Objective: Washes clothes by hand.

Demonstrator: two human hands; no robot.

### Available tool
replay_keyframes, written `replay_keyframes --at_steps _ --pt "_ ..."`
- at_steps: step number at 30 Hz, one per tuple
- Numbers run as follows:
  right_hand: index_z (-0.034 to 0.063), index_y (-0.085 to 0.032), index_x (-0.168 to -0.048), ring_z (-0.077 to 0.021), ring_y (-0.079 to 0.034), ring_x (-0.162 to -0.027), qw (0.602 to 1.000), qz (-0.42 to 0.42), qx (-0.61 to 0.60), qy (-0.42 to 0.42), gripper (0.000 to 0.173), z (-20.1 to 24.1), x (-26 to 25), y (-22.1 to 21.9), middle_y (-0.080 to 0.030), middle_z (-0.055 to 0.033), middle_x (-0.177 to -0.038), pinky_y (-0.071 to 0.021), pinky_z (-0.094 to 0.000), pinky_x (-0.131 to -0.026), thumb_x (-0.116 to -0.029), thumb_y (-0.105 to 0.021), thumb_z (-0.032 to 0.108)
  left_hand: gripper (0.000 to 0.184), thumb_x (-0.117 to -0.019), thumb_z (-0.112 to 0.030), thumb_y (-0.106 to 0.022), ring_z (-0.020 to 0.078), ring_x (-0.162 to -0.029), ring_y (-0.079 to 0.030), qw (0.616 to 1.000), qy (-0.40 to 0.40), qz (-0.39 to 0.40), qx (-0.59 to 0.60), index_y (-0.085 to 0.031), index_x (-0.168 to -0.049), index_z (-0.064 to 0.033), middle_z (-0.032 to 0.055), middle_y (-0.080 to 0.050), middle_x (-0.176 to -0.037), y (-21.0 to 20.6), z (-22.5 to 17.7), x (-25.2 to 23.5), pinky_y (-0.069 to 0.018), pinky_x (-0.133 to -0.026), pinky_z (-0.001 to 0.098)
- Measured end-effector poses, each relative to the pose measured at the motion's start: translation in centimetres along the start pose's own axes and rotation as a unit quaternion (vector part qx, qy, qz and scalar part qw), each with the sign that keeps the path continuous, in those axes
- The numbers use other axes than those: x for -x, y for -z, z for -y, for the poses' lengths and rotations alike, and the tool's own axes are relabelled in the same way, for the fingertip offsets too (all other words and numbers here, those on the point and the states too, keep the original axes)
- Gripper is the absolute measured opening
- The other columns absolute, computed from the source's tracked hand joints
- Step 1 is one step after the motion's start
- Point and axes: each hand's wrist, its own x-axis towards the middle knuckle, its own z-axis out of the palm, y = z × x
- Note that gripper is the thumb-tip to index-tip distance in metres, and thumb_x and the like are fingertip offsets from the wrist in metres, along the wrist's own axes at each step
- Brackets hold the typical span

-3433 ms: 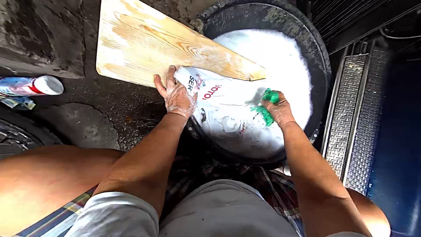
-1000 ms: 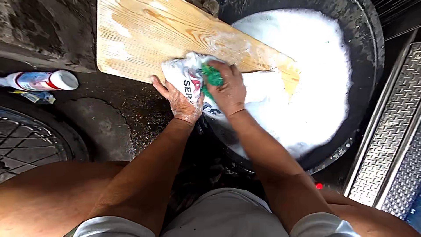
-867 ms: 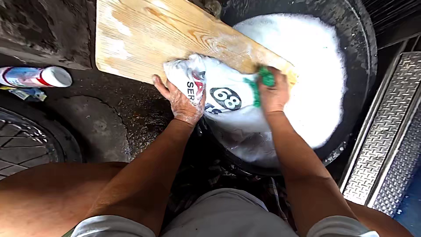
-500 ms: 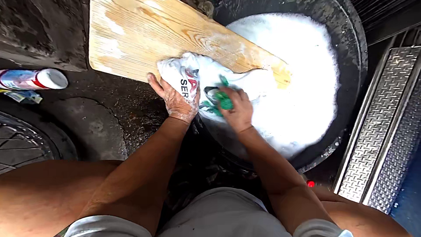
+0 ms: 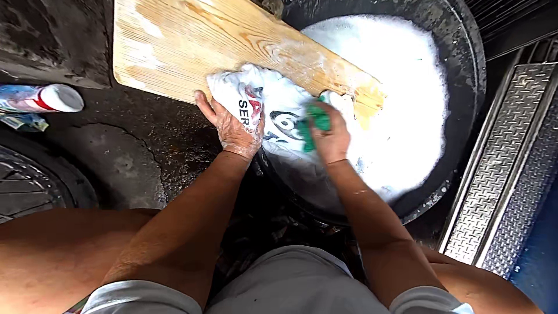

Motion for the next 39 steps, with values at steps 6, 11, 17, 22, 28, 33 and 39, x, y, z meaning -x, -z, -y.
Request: replay_keyframes --at_steps 6,11,17,22,28,33,39 --pt "0.0185 -0.063 -0.137 -0.0305 -0.068 -0.114 0.961 -0.073 -0.009 -0.267 0.046 -7.0 -1.7 3.0 -0.071 -0.012 -0.124 -0.0533 -0.0592 -0.094 -0.095 -0.067 0.038 0.053 -0.0961 -0.045 -0.059 0.0476 -0.139 -0.045 1.0 -0.012 -0.009 -0.004 -0.061 -0.136 -0.0103 0.0214 -0.06 -0.14 -0.2 0.0 -0.4 -0.0088 -0.119 0.0698" --pt "0.0139 -0.073 -0.125 -0.0302 -0.069 -0.108 0.994 -0.031 -0.088 0.057 0.041 5.1 -0.4 -2.4 -0.073 -0.013 -0.114 -0.0572 -0.0502 -0.089 -0.0862 -0.078 0.026 0.053 -0.0973 -0.045 -0.057 0.0465 -0.14 -0.044 1.0 -0.007 0.001 -0.029 -0.061 -0.138 -0.0113 0.0208 -0.059 -0.142 0.0 -0.1 -0.3 -0.0084 -0.119 0.0695" --pt "0.019 -0.063 -0.139 -0.0372 -0.068 -0.114 0.975 -0.011 0.058 -0.215 0.047 -8.0 -2.4 3.7 -0.072 -0.0158 -0.124 -0.052 -0.0649 -0.093 -0.0977 -0.064 0.041 0.052 -0.0961 -0.043 -0.06 0.0463 -0.138 -0.047 1.0 -0.009 -0.014 -0.001 -0.062 -0.136 -0.0096 0.0215 -0.06 -0.14 -0.1 -0.1 0.0 -0.0094 -0.12 0.0669" --pt "0.0087 -0.06 -0.136 -0.0267 -0.068 -0.113 0.985 -0.063 -0.06 -0.151 0.048 -4.9 -7.4 4.1 -0.071 -0.0138 -0.121 -0.0541 -0.0523 -0.098 -0.0946 -0.068 0.032 0.049 -0.0964 -0.041 -0.06 0.0446 -0.134 -0.051 0.999 -0.038 -0.02 0.008 -0.063 -0.134 -0.0093 0.0198 -0.063 -0.137 -0.3 0.4 -0.2 -0.0136 -0.118 0.0699" --pt "0.014 -0.062 -0.138 -0.0195 -0.066 -0.119 0.965 0.107 -0.22 0.096 0.049 12.6 -13.2 -1.0 -0.069 -0.0078 -0.128 -0.0538 -0.0448 -0.104 -0.0946 -0.072 0.036 0.047 -0.0918 -0.036 -0.066 0.0468 -0.132 -0.053 0.986 -0.145 0.029 0.072 -0.067 -0.125 -0.0028 0.0235 -0.066 -0.13 0.1 0.6 0.2 -0.0311 -0.115 0.0611" --pt "0.0219 -0.047 -0.156 -0.0344 -0.041 -0.146 0.971 0.156 -0.111 0.144 0.06 11.6 -14.3 0.8 -0.049 -0.016 -0.155 -0.029 -0.057 -0.12 -0.1037 -0.05 0.051 0.048 -0.0922 -0.037 -0.066 0.0481 -0.131 -0.054 0.989 -0.124 0.056 0.065 -0.068 -0.126 -0.0034 0.0244 -0.065 -0.131 0.5 0.5 -0.2 -0.0336 -0.111 0.0638" --pt "0.0291 -0.04 -0.159 -0.0498 -0.039 -0.144 0.985 0.125 0.119 0.014 0.059 -5.3 -1.2 3.5 -0.039 -0.0191 -0.162 -0.0346 -0.0733 -0.11 -0.1038 -0.047 0.05 0.059 -0.0945 -0.046 -0.066 0.0438 -0.146 -0.037 0.981 -0.074 0.177 0.017 -0.061 -0.14 -0.0085 0.023 -0.051 -0.151 1.1 -0.4 0.2 -0.0182 -0.122 0.063"
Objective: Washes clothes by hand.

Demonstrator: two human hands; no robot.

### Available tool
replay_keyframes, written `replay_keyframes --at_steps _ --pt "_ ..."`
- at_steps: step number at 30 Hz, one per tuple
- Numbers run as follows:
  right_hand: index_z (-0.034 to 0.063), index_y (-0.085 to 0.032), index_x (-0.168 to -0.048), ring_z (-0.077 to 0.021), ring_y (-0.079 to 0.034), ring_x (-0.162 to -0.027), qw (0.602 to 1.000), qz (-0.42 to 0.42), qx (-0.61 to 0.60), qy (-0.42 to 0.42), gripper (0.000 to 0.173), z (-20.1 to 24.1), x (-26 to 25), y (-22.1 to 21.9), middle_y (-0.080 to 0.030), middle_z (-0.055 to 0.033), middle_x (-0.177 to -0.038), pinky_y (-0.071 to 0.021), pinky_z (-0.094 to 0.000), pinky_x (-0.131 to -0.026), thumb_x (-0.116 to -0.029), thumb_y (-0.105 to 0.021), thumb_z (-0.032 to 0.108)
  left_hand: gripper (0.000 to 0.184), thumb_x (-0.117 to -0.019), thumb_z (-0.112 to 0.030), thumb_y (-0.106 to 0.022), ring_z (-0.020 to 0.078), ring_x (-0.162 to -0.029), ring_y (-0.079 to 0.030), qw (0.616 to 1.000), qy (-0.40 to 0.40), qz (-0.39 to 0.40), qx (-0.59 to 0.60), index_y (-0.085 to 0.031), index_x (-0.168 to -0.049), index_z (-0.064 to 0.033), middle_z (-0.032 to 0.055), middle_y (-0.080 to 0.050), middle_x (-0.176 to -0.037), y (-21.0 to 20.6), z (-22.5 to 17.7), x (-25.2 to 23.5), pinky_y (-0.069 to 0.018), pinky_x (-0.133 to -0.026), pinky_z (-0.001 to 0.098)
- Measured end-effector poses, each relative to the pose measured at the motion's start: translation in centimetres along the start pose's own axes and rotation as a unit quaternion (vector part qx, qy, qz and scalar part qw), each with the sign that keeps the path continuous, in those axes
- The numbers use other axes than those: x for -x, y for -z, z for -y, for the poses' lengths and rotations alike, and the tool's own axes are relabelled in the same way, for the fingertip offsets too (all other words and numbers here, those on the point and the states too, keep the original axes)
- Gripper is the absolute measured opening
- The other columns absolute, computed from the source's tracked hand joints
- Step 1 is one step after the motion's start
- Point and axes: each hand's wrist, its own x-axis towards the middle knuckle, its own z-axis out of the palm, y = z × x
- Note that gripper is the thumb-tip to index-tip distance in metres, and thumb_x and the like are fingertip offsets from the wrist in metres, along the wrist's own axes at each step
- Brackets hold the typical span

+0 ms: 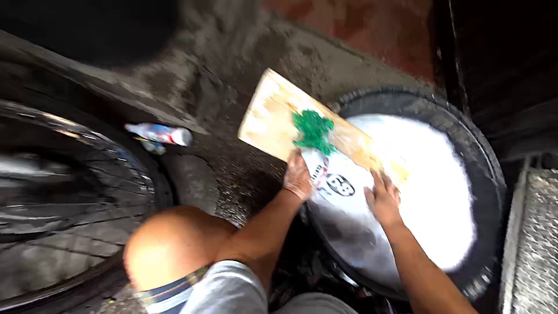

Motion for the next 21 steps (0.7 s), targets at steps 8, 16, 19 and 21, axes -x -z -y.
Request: replay_keyframes --at_steps 8,16,19,21 --pt "0.0041 -0.06 -0.142 -0.0432 -0.052 -0.138 0.986 0.133 -0.068 -0.068 0.041 2.5 10.6 -1.3 -0.058 -0.0258 -0.144 -0.0374 -0.0606 -0.117 -0.1041 -0.058 0.018 0.076 -0.1002 -0.052 -0.054 0.0425 -0.155 -0.018 0.983 0.077 0.167 0.024 -0.038 -0.158 -0.0054 0.0238 -0.028 -0.165 3.9 -4.0 1.0 -0.004 -0.125 0.0632" --pt "0.0044 -0.047 -0.153 -0.0477 -0.049 -0.138 0.966 0.11 -0.232 0.027 0.066 3.5 11.8 5.7 -0.051 -0.0287 -0.149 -0.0361 -0.0677 -0.114 -0.0937 -0.072 0.016 0.047 -0.1121 -0.027 -0.039 0.0354 -0.14 -0.049 0.929 -0.049 0.233 0.285 -0.052 -0.144 0.0053 0.0265 -0.055 -0.146 11.8 -11.7 7.5 -0.033 -0.12 0.0506" --pt "-0.0068 -0.058 -0.136 -0.0428 -0.06 -0.126 0.956 0.049 -0.284 0.049 0.051 5.9 12.8 8.9 -0.063 -0.0307 -0.131 -0.0426 -0.0639 -0.109 -0.0903 -0.072 0.009 0.051 -0.1122 -0.031 -0.038 0.0283 -0.129 -0.056 0.828 -0.026 0.253 0.5 -0.04 -0.151 0.001 0.0241 -0.055 -0.142 16.5 -16.0 8.9 -0.0435 -0.111 0.0457" --pt "-0.0105 -0.065 -0.122 -0.0353 -0.066 -0.114 0.954 0.031 -0.296 0.042 0.033 5.8 14.2 11.8 -0.069 -0.0281 -0.116 -0.0472 -0.0595 -0.104 -0.0952 -0.065 0.008 0.048 -0.1125 -0.036 -0.029 0.0205 -0.103 -0.061 0.737 -0.032 0.268 0.619 -0.04 -0.146 -0.0027 0.0161 -0.058 -0.121 19.7 -17.5 9.4 -0.0538 -0.089 0.0421"
